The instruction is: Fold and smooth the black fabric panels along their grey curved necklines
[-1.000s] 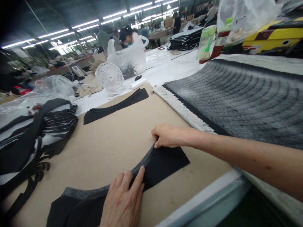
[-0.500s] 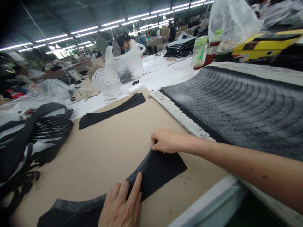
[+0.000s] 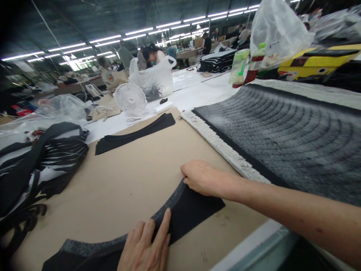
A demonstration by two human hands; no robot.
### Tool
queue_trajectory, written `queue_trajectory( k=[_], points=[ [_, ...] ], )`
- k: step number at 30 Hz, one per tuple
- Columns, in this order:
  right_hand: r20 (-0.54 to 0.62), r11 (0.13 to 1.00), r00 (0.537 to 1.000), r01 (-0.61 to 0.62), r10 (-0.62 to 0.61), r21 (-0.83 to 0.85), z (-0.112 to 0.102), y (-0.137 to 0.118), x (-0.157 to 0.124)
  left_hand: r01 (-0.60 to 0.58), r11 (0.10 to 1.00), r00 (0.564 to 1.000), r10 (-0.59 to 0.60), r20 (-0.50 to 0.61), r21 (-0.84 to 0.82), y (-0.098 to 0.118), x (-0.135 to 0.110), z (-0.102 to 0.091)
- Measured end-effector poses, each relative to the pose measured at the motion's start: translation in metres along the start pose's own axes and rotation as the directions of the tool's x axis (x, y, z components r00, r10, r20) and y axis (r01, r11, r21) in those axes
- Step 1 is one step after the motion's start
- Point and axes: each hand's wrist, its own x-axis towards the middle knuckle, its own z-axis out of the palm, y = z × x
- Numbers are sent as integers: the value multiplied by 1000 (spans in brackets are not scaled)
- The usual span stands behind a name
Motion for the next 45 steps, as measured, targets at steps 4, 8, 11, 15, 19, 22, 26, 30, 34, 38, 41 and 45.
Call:
queue_trajectory(
  k=[4,8,11,15,19,22,26,30,34,38,41,45],
  points=[
    [-41,1000,999,-12,12,-14,4,2,-3,6,1000,1000,-6,9,16,1,0,1],
    [-84,1000,996,-25,25,1,11,7,-5,11,1000,1000,-11,8,9,2,-1,2],
    [-103,999,994,-34,36,23,14,8,-8,18,1000,1000,-18,11,-12,2,-2,2],
    [-117,998,992,-32,37,47,12,9,-12,38,998,999,-37,16,-47,2,-2,3],
    [-114,995,993,-12,24,100,6,11,-15,24,1000,999,-24,26,-9,3,-2,2],
    [-99,989,995,15,-1,147,2,13,-16,14,1000,999,-15,35,7,2,-1,0],
    [-78,995,997,29,-22,96,3,15,-12,16,1000,999,-16,42,-4,2,-1,-1],
    [-93,999,996,18,-14,38,8,16,-8,33,999,999,-32,42,-17,3,-1,-2],
    [-96,1000,995,11,-11,-6,9,12,-6,46,999,998,-44,50,-21,4,-1,-3],
    [-105,999,994,1,-6,-46,7,7,-6,31,1000,998,-31,50,2,4,0,-4],
    [-105,998,994,-1,-5,-59,7,5,-5,29,1000,998,-29,51,-2,4,0,-4],
    [-100,998,995,0,-6,-57,7,4,-4,37,999,999,-36,40,-17,5,0,-3]
  ],
)
